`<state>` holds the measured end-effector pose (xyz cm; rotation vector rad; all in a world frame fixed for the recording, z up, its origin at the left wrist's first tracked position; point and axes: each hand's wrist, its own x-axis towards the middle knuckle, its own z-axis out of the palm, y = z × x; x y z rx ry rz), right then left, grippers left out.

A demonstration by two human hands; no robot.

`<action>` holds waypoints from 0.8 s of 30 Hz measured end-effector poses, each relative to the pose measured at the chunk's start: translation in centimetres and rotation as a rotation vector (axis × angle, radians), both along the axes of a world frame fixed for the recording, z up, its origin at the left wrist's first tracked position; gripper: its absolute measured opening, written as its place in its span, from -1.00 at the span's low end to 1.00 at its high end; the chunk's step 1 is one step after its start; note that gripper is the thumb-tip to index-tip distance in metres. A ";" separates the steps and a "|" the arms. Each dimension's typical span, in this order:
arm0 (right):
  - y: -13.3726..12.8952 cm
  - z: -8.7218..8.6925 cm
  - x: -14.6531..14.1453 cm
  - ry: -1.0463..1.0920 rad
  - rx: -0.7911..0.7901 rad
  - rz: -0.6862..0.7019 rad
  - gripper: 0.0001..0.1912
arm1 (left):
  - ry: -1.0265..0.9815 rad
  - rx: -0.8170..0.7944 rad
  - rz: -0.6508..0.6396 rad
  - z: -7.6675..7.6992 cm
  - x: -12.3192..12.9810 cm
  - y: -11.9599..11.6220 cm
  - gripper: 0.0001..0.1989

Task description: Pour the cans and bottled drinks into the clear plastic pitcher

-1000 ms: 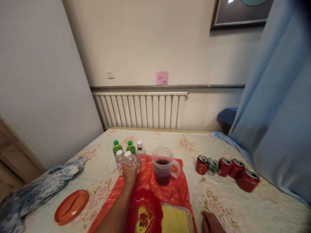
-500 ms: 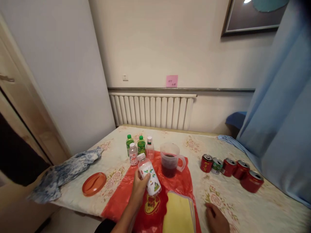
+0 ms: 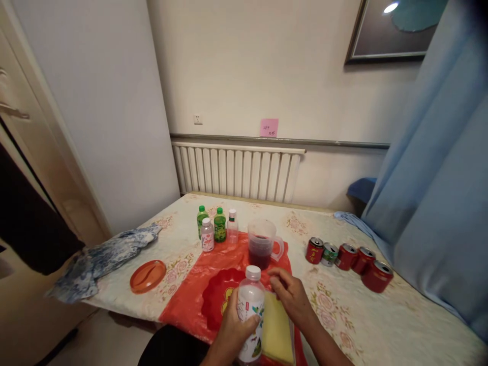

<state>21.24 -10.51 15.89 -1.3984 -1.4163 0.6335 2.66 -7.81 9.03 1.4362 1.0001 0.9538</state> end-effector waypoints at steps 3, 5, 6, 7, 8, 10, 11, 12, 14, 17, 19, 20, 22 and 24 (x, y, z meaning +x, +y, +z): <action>-0.2 1.4 -0.3 -0.210 0.017 0.006 -0.55 | 0.188 0.142 0.021 0.4 0.2 -0.9 -0.38; -0.5 2.0 -0.4 -0.345 -0.017 0.012 -0.53 | 0.291 0.220 0.018 0.6 0.1 -1.5 -0.35; -0.7 2.2 -0.4 -0.414 -0.047 0.012 -0.53 | 0.336 0.253 0.003 0.6 0.0 -1.7 -0.33; -0.9 2.3 -0.5 -0.487 -0.081 0.007 -0.54 | 0.379 0.283 -0.016 0.7 0.0 -2.0 -0.31; -1.0 2.3 -0.5 -0.561 -0.117 -0.002 -0.54 | 0.419 0.309 -0.034 0.7 -0.1 -2.2 -0.29; -1.2 2.1 -0.6 -0.683 -0.180 -0.041 -0.54 | 0.479 0.355 -0.062 0.8 -0.3 -2.5 -0.26; -1.2 2.0 -0.7 -0.722 -0.199 -0.063 -0.54 | 0.492 0.371 -0.078 0.9 -0.4 -2.6 -0.24; -1.3 1.8 -0.8 -0.743 -0.210 -0.080 -0.54 | 0.493 0.374 -0.100 1.0 -0.4 -2.7 -0.25; -1.3 1.5 -0.8 -0.749 -0.216 -0.099 -0.55 | 0.454 0.350 -0.149 1.4 -0.4 -2.9 -0.29; -1.5 1.1 -0.8 -0.732 -0.187 -0.078 -0.57 | 0.346 0.314 -0.211 1.9 -0.3 -3.2 -0.37; -1.6 0.9 -0.6 -0.714 -0.147 -0.044 -0.59 | 0.269 0.307 -0.247 2.2 -0.2 -3.4 -0.38; -1.7 0.8 -0.6 -0.701 -0.125 -0.021 -0.60 | 0.230 0.296 -0.271 2.3 -0.2 -3.5 -0.38; -2.0 0.8 -0.4 -0.662 -0.089 0.032 -0.63 | 0.144 0.243 -0.334 2.5 -0.2 -3.6 -0.39; -2.3 1.2 -0.1 -0.610 -0.058 0.095 -0.65 | 0.049 0.163 -0.414 2.7 -0.4 -3.7 -0.38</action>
